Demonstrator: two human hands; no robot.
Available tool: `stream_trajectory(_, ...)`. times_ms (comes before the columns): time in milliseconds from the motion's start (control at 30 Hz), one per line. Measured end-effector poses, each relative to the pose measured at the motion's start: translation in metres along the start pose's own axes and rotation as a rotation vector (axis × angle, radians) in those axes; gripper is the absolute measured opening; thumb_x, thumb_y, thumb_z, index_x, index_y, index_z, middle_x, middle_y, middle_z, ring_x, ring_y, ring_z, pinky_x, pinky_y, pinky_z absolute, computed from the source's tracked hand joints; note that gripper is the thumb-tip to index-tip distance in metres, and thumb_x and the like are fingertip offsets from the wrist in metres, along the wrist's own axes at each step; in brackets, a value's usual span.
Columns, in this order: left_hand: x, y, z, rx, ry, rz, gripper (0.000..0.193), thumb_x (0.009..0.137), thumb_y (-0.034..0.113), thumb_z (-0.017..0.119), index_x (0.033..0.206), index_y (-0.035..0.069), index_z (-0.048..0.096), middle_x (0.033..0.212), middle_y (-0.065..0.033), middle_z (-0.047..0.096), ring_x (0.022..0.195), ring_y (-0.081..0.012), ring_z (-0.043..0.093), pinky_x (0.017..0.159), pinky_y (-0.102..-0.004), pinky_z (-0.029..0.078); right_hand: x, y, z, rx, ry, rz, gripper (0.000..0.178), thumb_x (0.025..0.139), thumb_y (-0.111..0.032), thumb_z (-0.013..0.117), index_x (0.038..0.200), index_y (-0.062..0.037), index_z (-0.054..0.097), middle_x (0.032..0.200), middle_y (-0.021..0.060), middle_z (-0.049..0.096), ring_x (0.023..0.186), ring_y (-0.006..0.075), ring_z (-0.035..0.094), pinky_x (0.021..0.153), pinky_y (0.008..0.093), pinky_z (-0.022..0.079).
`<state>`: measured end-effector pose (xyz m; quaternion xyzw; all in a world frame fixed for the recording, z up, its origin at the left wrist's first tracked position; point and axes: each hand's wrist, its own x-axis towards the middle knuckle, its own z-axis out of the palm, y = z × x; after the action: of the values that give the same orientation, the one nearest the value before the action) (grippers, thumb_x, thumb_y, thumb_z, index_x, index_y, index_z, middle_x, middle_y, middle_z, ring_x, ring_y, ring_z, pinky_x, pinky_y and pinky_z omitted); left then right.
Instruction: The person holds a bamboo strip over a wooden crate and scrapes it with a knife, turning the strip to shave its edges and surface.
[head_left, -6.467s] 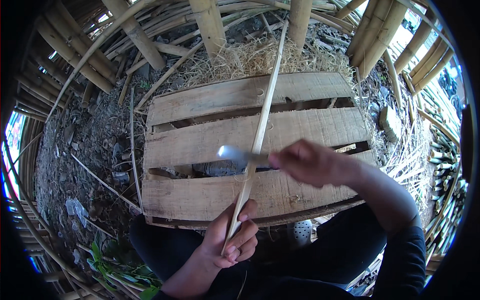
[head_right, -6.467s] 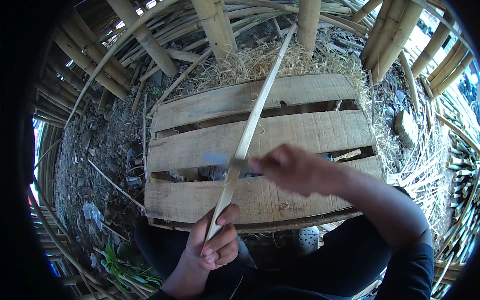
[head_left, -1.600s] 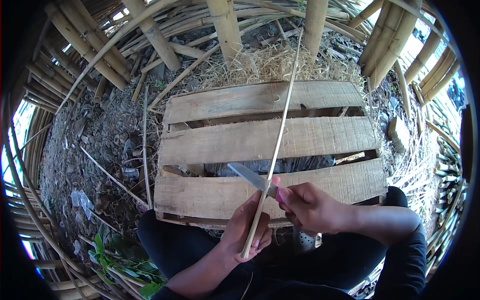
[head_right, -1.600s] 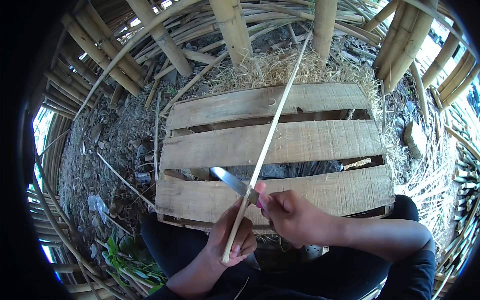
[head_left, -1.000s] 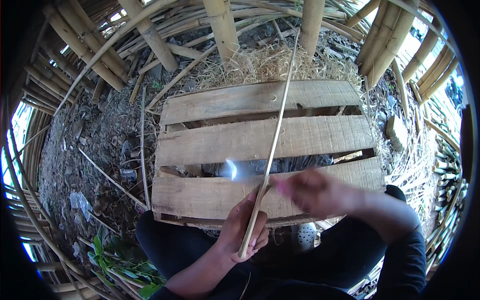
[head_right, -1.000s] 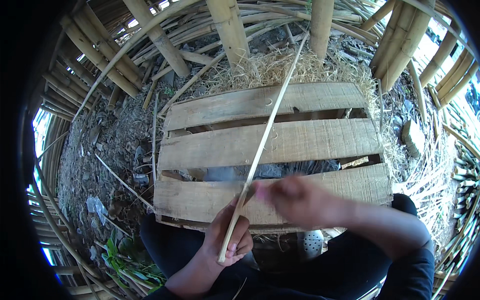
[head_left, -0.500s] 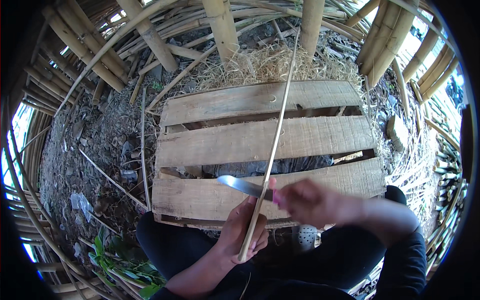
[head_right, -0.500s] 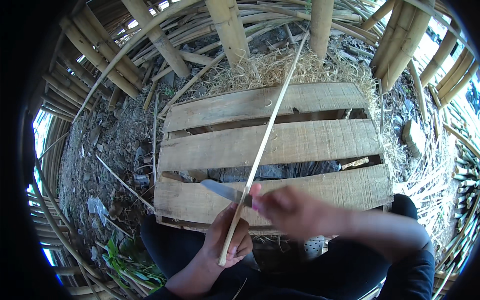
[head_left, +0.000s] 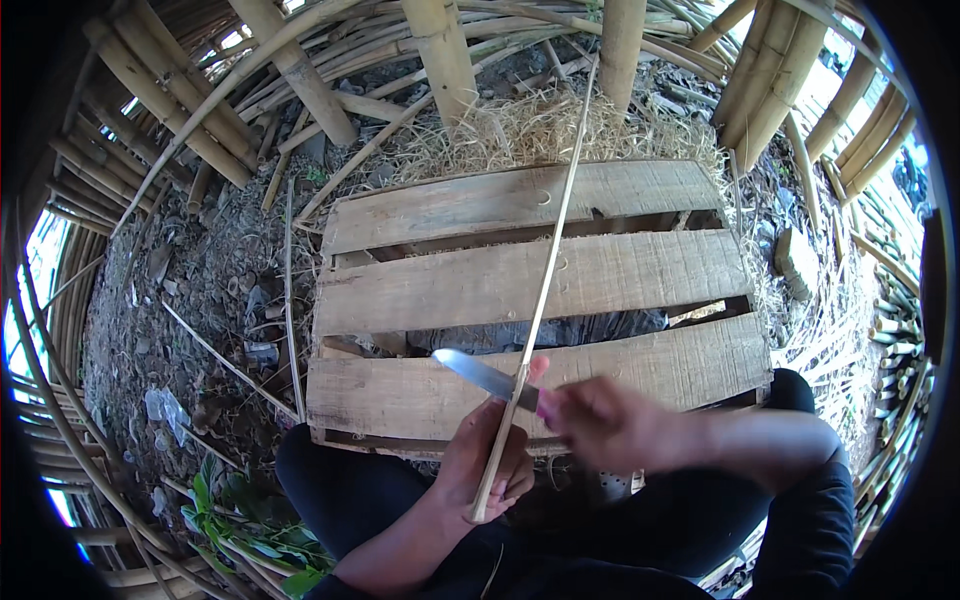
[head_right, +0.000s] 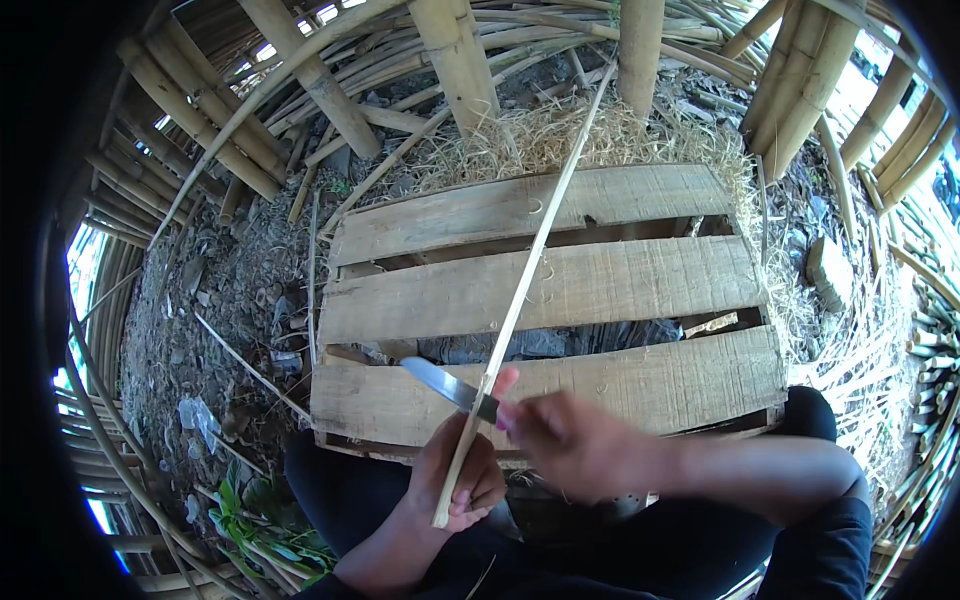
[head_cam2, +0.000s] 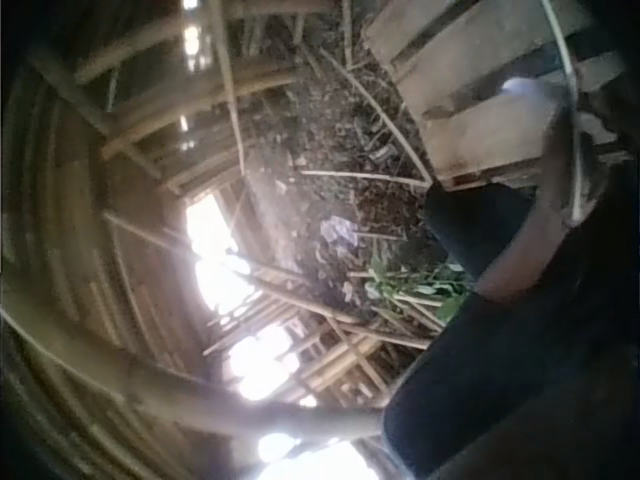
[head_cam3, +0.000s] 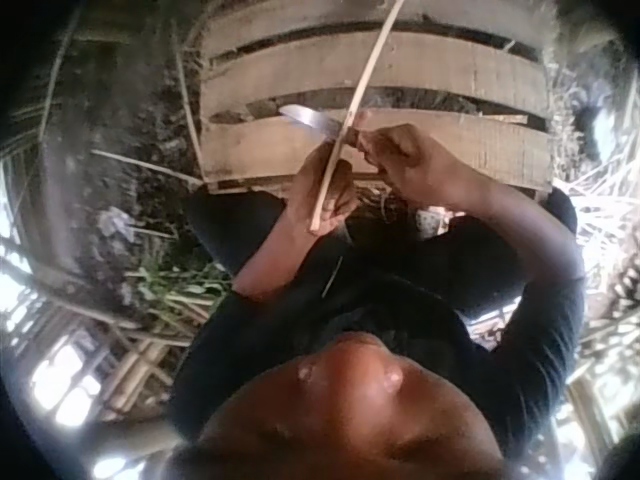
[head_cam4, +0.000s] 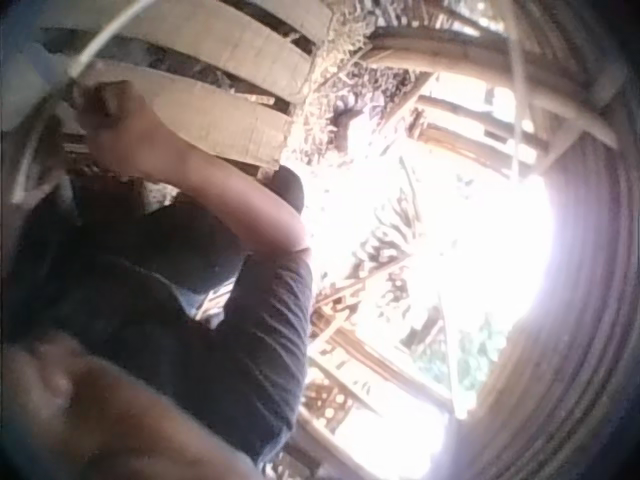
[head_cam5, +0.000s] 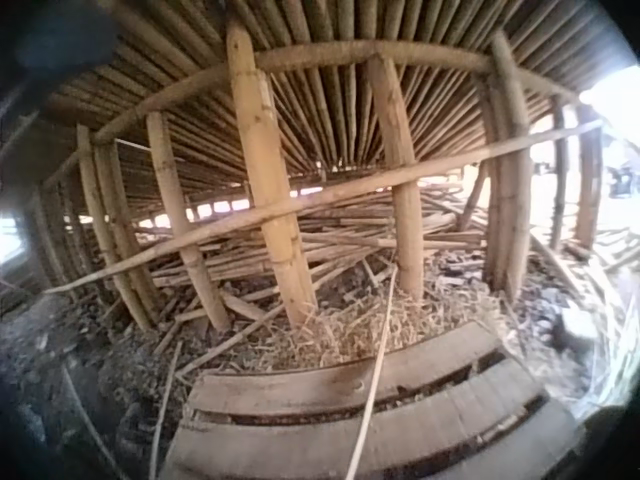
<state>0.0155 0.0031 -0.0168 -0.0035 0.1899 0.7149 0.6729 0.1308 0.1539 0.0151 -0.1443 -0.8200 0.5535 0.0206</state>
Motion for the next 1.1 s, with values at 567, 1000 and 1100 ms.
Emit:
stream_trajectory(567,-0.004,0.001,-0.006,-0.092,-0.07,0.067,0.052,0.104,0.033,0.032,0.15,0.012,0.019,0.042,-0.0016,0.044,0.027,-0.0102,0.037,0.027,-0.0226,0.03,0.026,-0.026,-0.028,0.353,-0.275,0.501,0.038,0.102,-0.037,0.038,0.098,-0.0012,0.052,0.062,0.0016,0.048,0.048,0.0107,0.048,0.037,0.0282,0.037)
stream_trajectory(1000,0.005,0.0,-0.008,-0.101,-0.137,0.075,0.055,0.102,0.032,0.037,0.15,0.012,0.019,0.051,-0.0034,0.051,0.029,-0.0107,0.041,0.028,-0.0219,0.032,-0.007,-0.021,0.007,0.044,0.013,-0.142,0.043,0.102,-0.033,0.042,0.086,0.0054,0.053,0.062,0.0071,0.053,0.058,0.0126,0.054,0.052,0.0317,0.044)
stream_trajectory(1100,0.002,0.005,-0.013,-0.047,-0.181,0.116,0.059,0.101,0.035,0.04,0.15,0.011,0.017,0.062,-0.005,0.06,0.029,-0.0111,0.042,0.029,-0.0213,0.035,0.026,-0.017,-0.022,0.622,0.002,0.65,0.043,0.101,-0.035,0.044,0.091,0.0044,0.057,0.066,0.0097,0.057,0.064,0.0162,0.056,0.059,0.0337,0.047)
